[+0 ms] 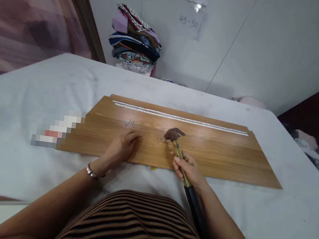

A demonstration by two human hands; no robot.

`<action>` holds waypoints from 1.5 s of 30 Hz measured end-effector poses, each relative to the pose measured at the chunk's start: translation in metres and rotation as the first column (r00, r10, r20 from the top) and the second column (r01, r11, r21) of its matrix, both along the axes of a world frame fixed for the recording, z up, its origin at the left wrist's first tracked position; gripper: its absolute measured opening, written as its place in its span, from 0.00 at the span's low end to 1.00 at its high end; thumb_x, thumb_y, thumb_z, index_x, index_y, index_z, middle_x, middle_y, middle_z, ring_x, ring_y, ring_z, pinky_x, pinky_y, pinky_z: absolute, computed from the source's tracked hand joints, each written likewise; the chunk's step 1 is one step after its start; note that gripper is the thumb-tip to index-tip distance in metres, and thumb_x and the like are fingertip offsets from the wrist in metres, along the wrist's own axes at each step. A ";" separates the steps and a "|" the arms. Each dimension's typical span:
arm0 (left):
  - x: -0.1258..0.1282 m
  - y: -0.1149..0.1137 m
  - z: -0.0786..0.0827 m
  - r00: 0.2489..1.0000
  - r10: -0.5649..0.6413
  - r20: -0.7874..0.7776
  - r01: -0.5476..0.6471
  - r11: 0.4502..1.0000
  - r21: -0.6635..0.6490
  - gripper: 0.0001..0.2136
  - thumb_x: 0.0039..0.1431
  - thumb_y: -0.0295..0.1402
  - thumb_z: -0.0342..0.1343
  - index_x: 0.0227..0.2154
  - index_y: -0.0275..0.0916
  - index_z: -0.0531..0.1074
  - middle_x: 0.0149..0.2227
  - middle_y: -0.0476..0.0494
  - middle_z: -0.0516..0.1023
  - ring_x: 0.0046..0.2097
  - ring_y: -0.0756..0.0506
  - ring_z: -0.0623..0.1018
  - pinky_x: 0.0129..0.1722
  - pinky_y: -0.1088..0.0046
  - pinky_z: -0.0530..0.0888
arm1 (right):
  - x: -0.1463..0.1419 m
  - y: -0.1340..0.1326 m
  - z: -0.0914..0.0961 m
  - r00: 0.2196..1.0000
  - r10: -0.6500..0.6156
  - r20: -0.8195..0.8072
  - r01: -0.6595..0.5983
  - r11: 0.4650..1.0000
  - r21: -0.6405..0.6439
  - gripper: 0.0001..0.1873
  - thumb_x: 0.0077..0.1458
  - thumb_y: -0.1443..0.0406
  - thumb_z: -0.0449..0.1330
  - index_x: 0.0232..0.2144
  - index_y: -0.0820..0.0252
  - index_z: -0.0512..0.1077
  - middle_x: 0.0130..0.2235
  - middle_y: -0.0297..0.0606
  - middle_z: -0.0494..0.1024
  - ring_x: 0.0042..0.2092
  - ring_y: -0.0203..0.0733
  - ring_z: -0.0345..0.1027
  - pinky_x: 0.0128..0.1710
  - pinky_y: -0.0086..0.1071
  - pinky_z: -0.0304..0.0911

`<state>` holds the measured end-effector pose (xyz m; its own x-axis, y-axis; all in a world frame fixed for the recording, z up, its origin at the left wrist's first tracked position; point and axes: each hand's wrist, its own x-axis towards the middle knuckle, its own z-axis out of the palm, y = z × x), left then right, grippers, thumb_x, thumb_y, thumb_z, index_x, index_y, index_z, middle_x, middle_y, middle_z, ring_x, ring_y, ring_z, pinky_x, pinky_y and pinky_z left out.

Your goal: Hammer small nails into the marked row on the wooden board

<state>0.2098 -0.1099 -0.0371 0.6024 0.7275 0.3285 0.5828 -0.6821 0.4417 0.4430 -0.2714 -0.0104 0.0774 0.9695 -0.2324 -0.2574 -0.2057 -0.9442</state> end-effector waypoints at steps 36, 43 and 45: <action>0.016 0.011 0.050 0.737 -0.150 -0.659 0.210 0.978 0.012 0.13 0.59 0.21 0.44 0.36 0.30 0.75 0.35 0.32 0.79 0.39 0.40 0.79 0.37 0.68 0.72 | -0.001 0.005 -0.013 0.999 0.025 0.043 -0.026 0.999 0.022 0.21 0.48 0.53 0.63 0.38 0.62 0.68 0.19 0.23 0.66 0.12 0.26 0.51 0.10 0.22 0.46; 0.015 0.017 0.048 0.734 -0.179 -0.656 0.213 0.977 -0.028 0.13 0.60 0.22 0.43 0.36 0.30 0.74 0.35 0.32 0.79 0.37 0.40 0.79 0.36 0.68 0.71 | -0.001 0.005 -0.011 0.999 0.003 0.034 -0.003 1.000 0.003 0.23 0.46 0.52 0.64 0.38 0.63 0.68 0.19 0.23 0.66 0.12 0.25 0.51 0.09 0.22 0.46; 0.015 0.019 0.049 0.747 -0.191 -0.637 0.196 0.979 -0.063 0.12 0.59 0.24 0.45 0.34 0.30 0.74 0.34 0.32 0.79 0.35 0.40 0.78 0.34 0.67 0.71 | -0.001 0.006 -0.011 1.000 0.003 0.031 -0.002 1.000 -0.003 0.23 0.46 0.52 0.64 0.38 0.63 0.68 0.19 0.23 0.66 0.12 0.25 0.50 0.09 0.22 0.46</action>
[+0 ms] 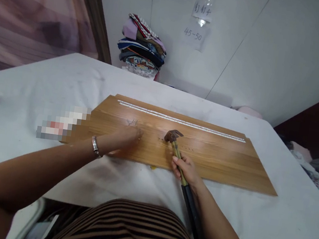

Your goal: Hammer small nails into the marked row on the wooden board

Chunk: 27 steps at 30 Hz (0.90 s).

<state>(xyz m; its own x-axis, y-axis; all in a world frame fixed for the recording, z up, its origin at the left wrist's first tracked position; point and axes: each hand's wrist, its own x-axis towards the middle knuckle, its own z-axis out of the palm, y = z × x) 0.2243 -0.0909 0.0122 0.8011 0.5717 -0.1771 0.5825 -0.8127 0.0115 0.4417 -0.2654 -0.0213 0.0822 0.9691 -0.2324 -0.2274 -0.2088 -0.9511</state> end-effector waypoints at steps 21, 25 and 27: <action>0.031 -0.034 -0.043 0.669 0.278 0.690 0.024 0.919 -0.394 0.05 0.57 0.30 0.50 0.29 0.38 0.69 0.26 0.51 0.72 0.30 0.51 0.72 0.32 0.76 0.68 | -0.001 -0.001 0.003 1.000 -0.012 -0.013 0.012 1.000 -0.003 0.22 0.48 0.53 0.63 0.40 0.62 0.67 0.19 0.23 0.66 0.12 0.26 0.50 0.10 0.23 0.47; 0.034 -0.040 -0.049 0.653 0.246 0.716 0.026 0.938 -0.346 0.04 0.57 0.29 0.50 0.28 0.38 0.69 0.27 0.50 0.72 0.31 0.51 0.72 0.32 0.76 0.68 | -0.002 -0.001 0.004 1.000 -0.019 -0.012 0.019 1.000 -0.006 0.22 0.48 0.53 0.63 0.39 0.62 0.68 0.19 0.22 0.65 0.12 0.25 0.50 0.10 0.22 0.46; 0.034 -0.041 -0.050 0.671 0.257 0.696 0.014 0.933 -0.358 0.04 0.57 0.29 0.51 0.29 0.38 0.69 0.27 0.50 0.73 0.31 0.51 0.72 0.32 0.76 0.68 | -0.002 -0.001 0.005 1.000 -0.025 -0.011 0.025 1.000 -0.007 0.22 0.48 0.53 0.63 0.39 0.62 0.68 0.19 0.22 0.66 0.12 0.25 0.50 0.10 0.22 0.46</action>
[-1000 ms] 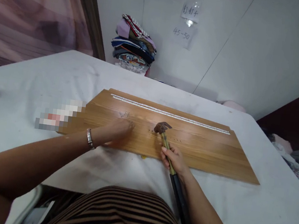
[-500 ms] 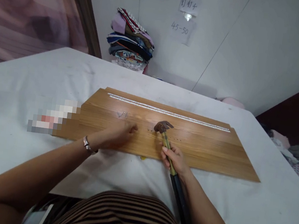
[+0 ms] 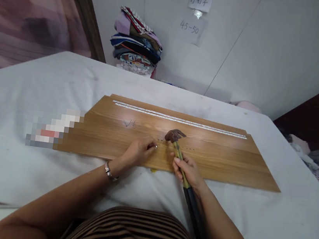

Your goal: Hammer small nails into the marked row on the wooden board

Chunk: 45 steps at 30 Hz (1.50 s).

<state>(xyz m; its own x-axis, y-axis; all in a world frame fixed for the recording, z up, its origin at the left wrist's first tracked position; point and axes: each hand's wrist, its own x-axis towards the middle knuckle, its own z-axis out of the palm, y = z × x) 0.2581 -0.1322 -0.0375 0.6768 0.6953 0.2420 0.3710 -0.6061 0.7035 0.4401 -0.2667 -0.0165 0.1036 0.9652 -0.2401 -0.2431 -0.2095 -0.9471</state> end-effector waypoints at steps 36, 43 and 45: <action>-0.001 -0.001 0.002 0.999 0.036 -0.033 -0.036 0.999 0.006 0.05 0.59 0.31 0.50 0.30 0.39 0.70 0.30 0.49 0.76 0.32 0.50 0.75 0.35 0.75 0.70 | 0.001 -0.001 0.000 1.000 0.014 -0.008 -0.014 1.000 0.002 0.21 0.48 0.53 0.63 0.39 0.62 0.68 0.19 0.23 0.66 0.12 0.25 0.50 0.11 0.22 0.47; -0.001 -0.001 0.003 0.999 0.026 -0.039 -0.025 1.000 0.011 0.05 0.60 0.30 0.50 0.31 0.39 0.70 0.30 0.50 0.76 0.32 0.50 0.74 0.34 0.75 0.69 | 0.001 -0.001 -0.001 1.000 0.020 0.007 -0.020 1.000 0.008 0.21 0.49 0.54 0.62 0.39 0.62 0.67 0.19 0.23 0.66 0.12 0.25 0.50 0.11 0.22 0.47; -0.001 0.000 0.003 0.999 0.024 -0.040 -0.023 0.999 0.023 0.05 0.60 0.30 0.50 0.31 0.39 0.70 0.30 0.50 0.76 0.32 0.50 0.74 0.34 0.75 0.69 | 0.000 -0.001 0.001 1.000 0.018 0.012 -0.018 1.000 0.000 0.21 0.49 0.54 0.62 0.39 0.62 0.67 0.19 0.23 0.66 0.12 0.26 0.50 0.11 0.23 0.46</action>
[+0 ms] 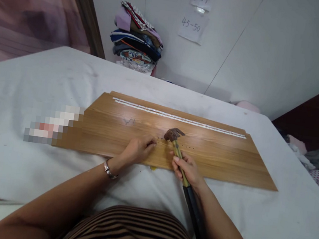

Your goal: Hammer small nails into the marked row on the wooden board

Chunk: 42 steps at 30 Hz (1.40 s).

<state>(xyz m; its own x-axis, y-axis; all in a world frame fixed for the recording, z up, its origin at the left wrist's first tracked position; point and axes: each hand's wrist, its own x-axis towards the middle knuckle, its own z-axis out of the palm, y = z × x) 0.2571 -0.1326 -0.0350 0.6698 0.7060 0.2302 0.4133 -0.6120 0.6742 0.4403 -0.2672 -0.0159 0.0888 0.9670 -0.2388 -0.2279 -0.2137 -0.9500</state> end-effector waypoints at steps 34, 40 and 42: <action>-0.002 0.000 0.001 0.995 -0.055 0.086 0.054 0.998 0.016 0.05 0.58 0.27 0.51 0.28 0.39 0.69 0.28 0.51 0.72 0.32 0.51 0.72 0.33 0.76 0.68 | 0.001 -0.001 -0.004 1.000 -0.002 0.012 0.002 1.000 0.011 0.21 0.50 0.53 0.62 0.41 0.62 0.68 0.19 0.23 0.65 0.12 0.26 0.49 0.11 0.23 0.46; -0.001 0.001 0.000 0.995 -0.058 0.081 0.057 0.998 0.022 0.04 0.58 0.27 0.51 0.28 0.39 0.69 0.29 0.50 0.73 0.32 0.50 0.73 0.34 0.76 0.68 | 0.001 -0.001 -0.004 1.000 0.004 0.017 -0.004 1.000 -0.018 0.21 0.49 0.53 0.63 0.39 0.62 0.68 0.20 0.23 0.66 0.13 0.25 0.50 0.11 0.22 0.47; -0.001 0.001 -0.001 0.995 -0.062 0.082 0.060 0.998 0.018 0.05 0.58 0.28 0.51 0.28 0.39 0.69 0.29 0.50 0.73 0.32 0.50 0.73 0.34 0.75 0.68 | 0.001 -0.001 -0.004 1.000 0.002 0.008 -0.002 1.000 -0.015 0.21 0.49 0.53 0.62 0.40 0.62 0.68 0.20 0.23 0.66 0.13 0.25 0.50 0.11 0.22 0.47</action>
